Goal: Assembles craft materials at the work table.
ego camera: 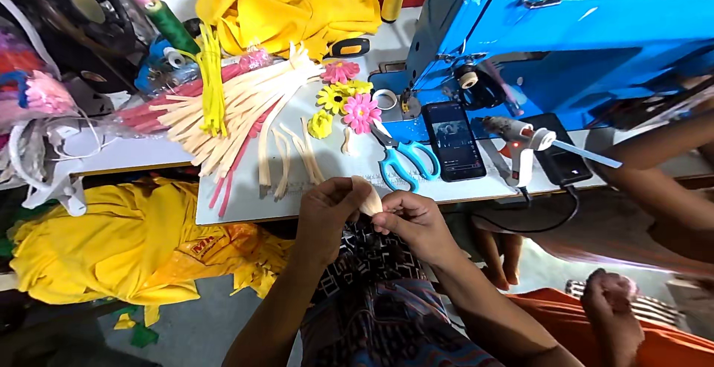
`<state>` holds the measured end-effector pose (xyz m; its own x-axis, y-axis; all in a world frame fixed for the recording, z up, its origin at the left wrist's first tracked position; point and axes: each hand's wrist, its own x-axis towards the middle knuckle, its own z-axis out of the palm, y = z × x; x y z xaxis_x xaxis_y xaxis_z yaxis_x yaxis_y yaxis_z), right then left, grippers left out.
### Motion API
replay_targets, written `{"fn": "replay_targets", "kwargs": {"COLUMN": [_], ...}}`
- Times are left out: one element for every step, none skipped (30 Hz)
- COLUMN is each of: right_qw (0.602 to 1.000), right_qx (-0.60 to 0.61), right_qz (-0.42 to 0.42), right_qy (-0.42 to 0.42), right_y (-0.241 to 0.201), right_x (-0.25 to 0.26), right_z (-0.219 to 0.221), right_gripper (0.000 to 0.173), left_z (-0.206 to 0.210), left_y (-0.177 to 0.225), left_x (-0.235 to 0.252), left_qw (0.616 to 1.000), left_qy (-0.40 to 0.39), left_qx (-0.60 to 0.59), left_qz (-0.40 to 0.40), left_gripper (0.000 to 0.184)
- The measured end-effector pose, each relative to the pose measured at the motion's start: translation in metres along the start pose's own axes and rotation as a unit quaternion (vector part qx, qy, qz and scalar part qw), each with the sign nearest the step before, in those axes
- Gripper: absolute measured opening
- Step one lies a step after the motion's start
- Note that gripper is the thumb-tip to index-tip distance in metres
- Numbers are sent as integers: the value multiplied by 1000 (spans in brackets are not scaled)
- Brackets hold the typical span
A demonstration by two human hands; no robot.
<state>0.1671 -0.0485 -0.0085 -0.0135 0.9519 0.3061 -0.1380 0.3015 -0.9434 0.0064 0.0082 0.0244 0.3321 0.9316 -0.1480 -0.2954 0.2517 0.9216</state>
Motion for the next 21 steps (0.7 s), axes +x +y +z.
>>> {"fn": "replay_targets", "kwargs": {"right_qw": [1000,999,997,996,995,995,996,997,998,999,998,998,997,997,997,997,997,997,996,996,996], "right_qx": [-16,-28,-35,-38,-38,-35,-33,-30,-24,-13,-2,8,15,17,17,16,13,10,8,9,14], "right_qz": [-21,-42,-62,-80,-91,-92,-82,-62,-38,-16,1,11,11,5,-4,-15,-25,-34,-41,-42,-39], "right_qy": [-7,-12,-18,-22,-25,-27,-29,-31,-37,-46,-56,-64,-70,-71,-70,-70,-72,-75,-77,-77,-75], "right_y": [2,4,7,10,12,13,12,9,7,4,3,2,1,1,1,2,3,4,4,4,5], "right_x": [-1,-1,-1,-1,0,1,2,3,4,5,5,5,5,4,4,3,3,3,2,2,2], "right_z": [0,0,-1,-2,-2,-2,-3,-3,-4,-5,-5,-5,-4,-5,-5,-6,-6,-6,-6,-6,-6], "right_gripper": [5,7,9,11,12,12,12,10,8,8,8,9,9,10,10,11,12,12,13,12,12], "left_z": [-1,-1,0,1,1,1,0,-1,-3,-4,-5,-4,-4,-5,-5,-6,-7,-7,-8,-8,-8], "left_y": [0,0,0,0,0,0,0,0,2,3,4,5,5,5,4,4,4,4,4,4,5], "left_x": [-1,-2,-2,-3,-3,-3,-2,-1,0,1,1,1,1,1,1,1,2,2,3,4,4], "left_qw": [1000,1000,1000,1000,1000,1000,1000,1000,1000,1000,999,1000,1000,1000,1000,1000,1000,999,999,999,998], "left_qy": [-6,-10,-13,-13,-12,-11,-11,-13,-18,-23,-26,-26,-27,-28,-27,-27,-30,-35,-39,-42,-45], "left_qx": [0,-2,-4,-9,-13,-16,-16,-17,-18,-17,-15,-11,-5,-1,-1,-2,-6,-15,-24,-30,-30], "left_qz": [1,1,0,-1,-1,-2,-3,-6,-10,-12,-14,-14,-10,-6,0,4,5,1,-8,-16,-19], "left_gripper": [11,11,11,11,11,10,9,9,10,11,12,11,11,10,10,10,11,11,12,13,13]}}
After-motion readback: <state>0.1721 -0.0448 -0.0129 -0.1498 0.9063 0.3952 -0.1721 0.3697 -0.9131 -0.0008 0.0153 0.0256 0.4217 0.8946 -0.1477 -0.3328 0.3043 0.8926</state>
